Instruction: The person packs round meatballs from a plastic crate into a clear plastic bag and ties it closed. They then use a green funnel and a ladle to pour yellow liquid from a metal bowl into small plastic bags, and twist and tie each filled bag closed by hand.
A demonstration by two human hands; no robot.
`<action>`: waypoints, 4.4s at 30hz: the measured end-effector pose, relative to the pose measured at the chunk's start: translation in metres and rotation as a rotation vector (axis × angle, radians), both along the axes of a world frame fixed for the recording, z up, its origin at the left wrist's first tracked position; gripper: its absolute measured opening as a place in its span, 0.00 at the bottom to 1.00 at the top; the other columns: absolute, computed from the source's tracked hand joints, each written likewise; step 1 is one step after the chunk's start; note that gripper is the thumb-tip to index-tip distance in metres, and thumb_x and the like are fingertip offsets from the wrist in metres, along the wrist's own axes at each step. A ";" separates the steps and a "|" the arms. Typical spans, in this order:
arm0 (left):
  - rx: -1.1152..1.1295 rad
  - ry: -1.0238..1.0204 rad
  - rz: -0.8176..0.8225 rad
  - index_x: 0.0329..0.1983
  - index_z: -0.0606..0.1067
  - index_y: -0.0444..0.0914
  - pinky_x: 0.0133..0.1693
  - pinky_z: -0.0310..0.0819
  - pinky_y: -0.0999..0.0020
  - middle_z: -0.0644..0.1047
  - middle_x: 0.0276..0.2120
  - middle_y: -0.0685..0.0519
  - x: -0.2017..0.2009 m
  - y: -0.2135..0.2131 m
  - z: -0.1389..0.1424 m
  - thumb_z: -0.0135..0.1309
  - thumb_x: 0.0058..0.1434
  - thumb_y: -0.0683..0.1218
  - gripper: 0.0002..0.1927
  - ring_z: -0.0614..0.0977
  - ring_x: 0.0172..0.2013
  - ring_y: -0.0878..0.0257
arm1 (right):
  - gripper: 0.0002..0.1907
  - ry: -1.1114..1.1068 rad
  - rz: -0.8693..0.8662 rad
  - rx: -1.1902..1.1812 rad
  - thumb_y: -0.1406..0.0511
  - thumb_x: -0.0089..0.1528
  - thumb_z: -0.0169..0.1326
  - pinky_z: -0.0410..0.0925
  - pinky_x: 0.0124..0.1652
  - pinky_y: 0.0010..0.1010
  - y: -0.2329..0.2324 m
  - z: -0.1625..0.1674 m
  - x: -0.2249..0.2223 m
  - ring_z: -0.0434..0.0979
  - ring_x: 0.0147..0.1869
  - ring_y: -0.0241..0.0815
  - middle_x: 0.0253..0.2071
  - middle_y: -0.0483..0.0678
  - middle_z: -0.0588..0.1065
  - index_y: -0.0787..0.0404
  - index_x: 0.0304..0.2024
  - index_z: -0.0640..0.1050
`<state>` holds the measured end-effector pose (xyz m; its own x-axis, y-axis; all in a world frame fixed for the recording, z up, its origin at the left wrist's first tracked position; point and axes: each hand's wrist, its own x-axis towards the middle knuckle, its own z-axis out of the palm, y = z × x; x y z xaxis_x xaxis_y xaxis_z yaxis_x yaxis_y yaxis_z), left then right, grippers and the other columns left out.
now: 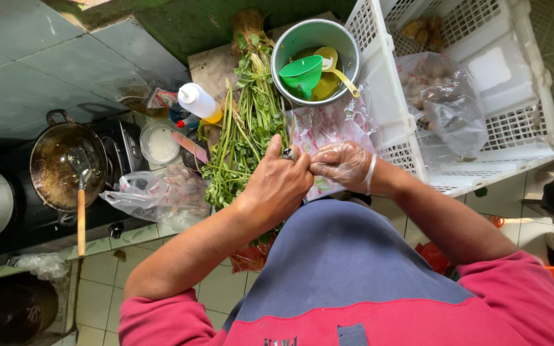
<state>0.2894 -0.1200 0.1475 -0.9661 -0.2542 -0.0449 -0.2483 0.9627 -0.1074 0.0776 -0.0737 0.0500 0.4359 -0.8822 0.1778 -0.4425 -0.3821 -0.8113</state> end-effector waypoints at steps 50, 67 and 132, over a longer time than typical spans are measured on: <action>-0.043 0.510 0.275 0.38 0.74 0.35 0.35 0.76 0.60 0.75 0.36 0.44 -0.012 -0.010 -0.082 0.53 0.56 0.40 0.07 0.81 0.36 0.53 | 0.04 0.088 -0.449 -0.302 0.69 0.67 0.55 0.71 0.43 0.46 -0.023 -0.035 0.019 0.78 0.43 0.61 0.38 0.58 0.76 0.65 0.40 0.76; -0.022 0.511 0.458 0.33 0.73 0.35 0.33 0.77 0.62 0.75 0.31 0.46 -0.035 -0.006 -0.092 0.54 0.57 0.39 0.03 0.81 0.29 0.55 | 0.04 0.012 -0.642 -0.161 0.69 0.66 0.55 0.70 0.41 0.46 -0.009 -0.009 0.032 0.78 0.41 0.63 0.36 0.60 0.77 0.65 0.41 0.76; 1.989 1.890 0.617 0.45 0.79 0.37 0.44 0.75 0.71 0.81 0.39 0.54 -0.055 0.016 -0.191 0.56 0.70 0.41 0.04 0.80 0.38 0.68 | 0.05 -0.795 -0.566 0.276 0.69 0.68 0.57 0.76 0.40 0.27 -0.010 -0.061 0.045 0.78 0.40 0.30 0.39 0.44 0.77 0.64 0.44 0.74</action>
